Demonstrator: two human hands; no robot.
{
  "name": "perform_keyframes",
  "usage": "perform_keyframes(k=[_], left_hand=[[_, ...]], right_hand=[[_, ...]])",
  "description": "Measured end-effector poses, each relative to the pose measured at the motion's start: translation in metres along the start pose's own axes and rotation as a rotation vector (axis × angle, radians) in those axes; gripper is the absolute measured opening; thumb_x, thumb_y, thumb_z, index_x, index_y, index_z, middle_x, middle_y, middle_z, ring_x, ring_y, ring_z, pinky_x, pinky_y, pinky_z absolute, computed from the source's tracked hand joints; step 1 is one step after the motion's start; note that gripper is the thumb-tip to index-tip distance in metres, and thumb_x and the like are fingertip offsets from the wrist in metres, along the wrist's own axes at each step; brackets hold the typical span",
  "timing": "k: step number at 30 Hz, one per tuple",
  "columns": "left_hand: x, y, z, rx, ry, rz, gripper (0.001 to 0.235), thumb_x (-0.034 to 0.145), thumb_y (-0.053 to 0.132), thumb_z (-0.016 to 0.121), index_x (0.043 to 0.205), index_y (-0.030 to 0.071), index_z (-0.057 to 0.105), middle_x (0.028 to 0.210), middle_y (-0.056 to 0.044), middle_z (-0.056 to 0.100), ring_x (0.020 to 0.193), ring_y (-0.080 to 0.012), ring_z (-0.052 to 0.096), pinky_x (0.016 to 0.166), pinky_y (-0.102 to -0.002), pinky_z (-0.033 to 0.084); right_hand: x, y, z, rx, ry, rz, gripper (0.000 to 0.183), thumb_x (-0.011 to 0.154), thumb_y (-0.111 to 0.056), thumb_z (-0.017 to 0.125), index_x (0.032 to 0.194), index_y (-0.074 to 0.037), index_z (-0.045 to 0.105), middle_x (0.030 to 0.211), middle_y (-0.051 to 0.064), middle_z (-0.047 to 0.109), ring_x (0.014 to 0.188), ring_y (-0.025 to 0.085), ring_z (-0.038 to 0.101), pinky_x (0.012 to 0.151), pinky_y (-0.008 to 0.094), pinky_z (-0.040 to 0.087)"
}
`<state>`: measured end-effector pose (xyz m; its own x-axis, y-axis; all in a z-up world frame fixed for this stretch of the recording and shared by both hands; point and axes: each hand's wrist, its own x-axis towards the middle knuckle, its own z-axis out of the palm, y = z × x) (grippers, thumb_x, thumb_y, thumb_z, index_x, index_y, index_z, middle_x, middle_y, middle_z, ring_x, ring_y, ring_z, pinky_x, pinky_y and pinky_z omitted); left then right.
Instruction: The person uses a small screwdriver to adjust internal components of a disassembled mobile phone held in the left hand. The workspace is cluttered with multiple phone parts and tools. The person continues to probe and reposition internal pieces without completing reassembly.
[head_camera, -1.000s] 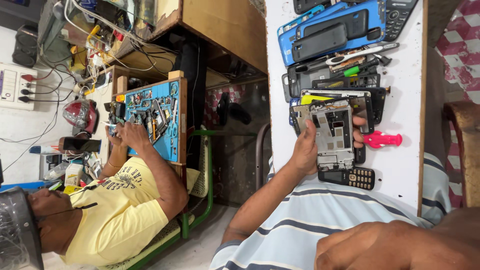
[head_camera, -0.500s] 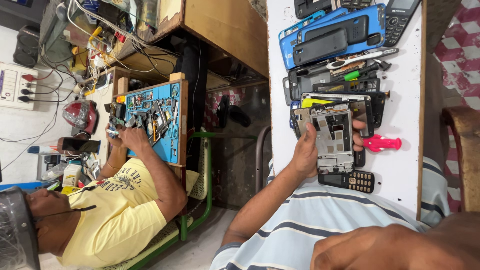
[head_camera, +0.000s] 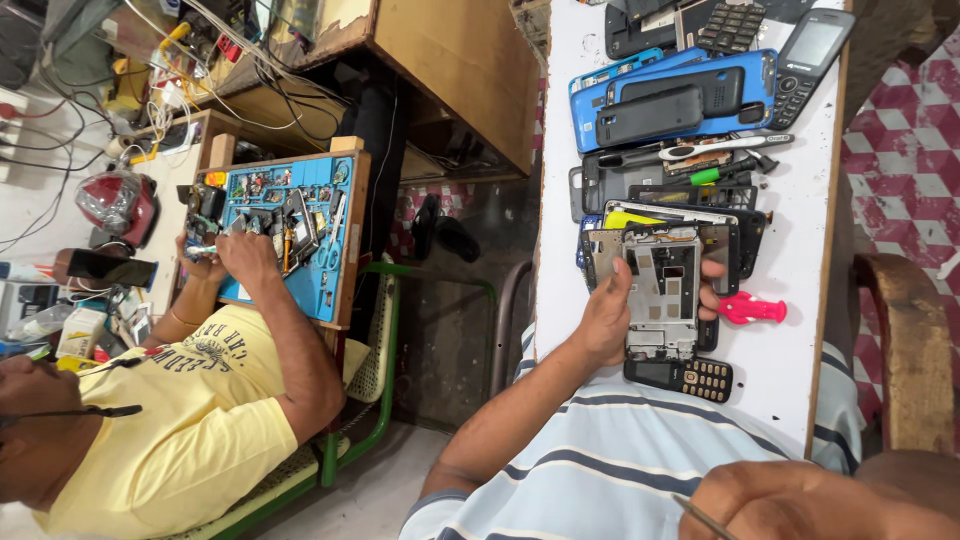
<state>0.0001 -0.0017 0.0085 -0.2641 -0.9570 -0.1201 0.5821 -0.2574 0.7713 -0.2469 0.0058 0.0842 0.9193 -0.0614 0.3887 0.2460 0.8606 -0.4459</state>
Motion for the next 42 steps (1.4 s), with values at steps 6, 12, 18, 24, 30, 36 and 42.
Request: perform_keyframes(k=[6, 12, 18, 24, 30, 36, 42], left_hand=[[0.000, 0.000, -0.001, -0.020, 0.011, -0.015, 0.103, 0.095, 0.084, 0.043, 0.143, -0.007, 0.051, 0.116, -0.016, 0.067, 0.110, -0.0227, 0.067, 0.105, -0.041, 0.057], [0.001, 0.002, 0.001, -0.034, 0.016, -0.019, 0.101, 0.096, 0.083, 0.044, 0.143, -0.007, 0.052, 0.116, -0.015, 0.067, 0.110, -0.0220, 0.067, 0.103, -0.038, 0.056], [0.002, 0.005, 0.004, -0.029, 0.012, -0.018, 0.101, 0.095, 0.083, 0.044, 0.142, -0.006, 0.051, 0.116, -0.015, 0.067, 0.111, -0.0225, 0.068, 0.104, -0.040, 0.056], [0.001, 0.003, 0.001, -0.033, 0.006, -0.020, 0.101, 0.095, 0.083, 0.044, 0.142, -0.006, 0.051, 0.116, -0.015, 0.067, 0.110, -0.0220, 0.067, 0.105, -0.040, 0.056], [0.003, -0.007, -0.007, -0.054, -0.030, 0.004, 0.100, 0.099, 0.082, 0.039, 0.143, -0.006, 0.051, 0.116, -0.017, 0.067, 0.110, -0.0230, 0.068, 0.104, -0.041, 0.057], [-0.001, -0.008, -0.006, -0.093, -0.038, 0.026, 0.095, 0.101, 0.078, 0.033, 0.149, -0.002, 0.048, 0.125, -0.014, 0.066, 0.116, -0.0245, 0.066, 0.102, -0.042, 0.056], [-0.003, -0.017, -0.021, -0.187, -0.131, 0.059, 0.095, 0.106, 0.078, 0.029, 0.149, -0.004, 0.049, 0.121, -0.015, 0.068, 0.116, -0.0243, 0.067, 0.104, -0.041, 0.056]], right_hand=[[-0.005, -0.014, -0.016, -0.638, -0.202, -0.291, 0.041, 0.109, -0.031, 0.047, 0.089, 0.003, 0.053, 0.084, 0.015, 0.051, 0.078, 0.033, 0.058, 0.078, 0.048, 0.051], [0.009, -0.014, 0.001, -0.684, -0.167, -0.379, 0.031, 0.108, -0.017, 0.052, 0.087, 0.005, 0.057, 0.079, 0.017, 0.055, 0.069, 0.037, 0.061, 0.071, 0.054, 0.054], [0.020, -0.030, -0.008, -0.846, -0.339, -0.421, 0.026, 0.117, -0.009, 0.053, 0.094, 0.003, 0.051, 0.094, 0.019, 0.053, 0.091, 0.043, 0.062, 0.084, 0.055, 0.050], [0.041, -0.042, 0.006, -0.556, -0.311, -0.158, 0.036, 0.110, -0.024, 0.043, 0.095, 0.007, 0.053, 0.098, 0.028, 0.053, 0.086, 0.045, 0.058, 0.074, 0.057, 0.049], [0.059, -0.072, 0.023, -1.153, -0.251, -0.367, 0.020, 0.101, -0.006, 0.049, 0.111, 0.006, 0.061, 0.115, 0.025, 0.070, 0.098, 0.035, 0.075, 0.089, 0.051, 0.063], [0.064, -0.055, 0.048, -1.337, 0.094, -0.467, 0.023, 0.099, -0.009, 0.063, 0.120, -0.003, 0.063, 0.120, 0.018, 0.072, 0.103, 0.033, 0.071, 0.098, 0.053, 0.059], [0.056, -0.031, 0.020, -1.482, 0.297, -0.590, 0.031, 0.105, -0.010, 0.054, 0.136, -0.010, 0.055, 0.131, 0.025, 0.065, 0.105, 0.034, 0.075, 0.098, 0.057, 0.059]])
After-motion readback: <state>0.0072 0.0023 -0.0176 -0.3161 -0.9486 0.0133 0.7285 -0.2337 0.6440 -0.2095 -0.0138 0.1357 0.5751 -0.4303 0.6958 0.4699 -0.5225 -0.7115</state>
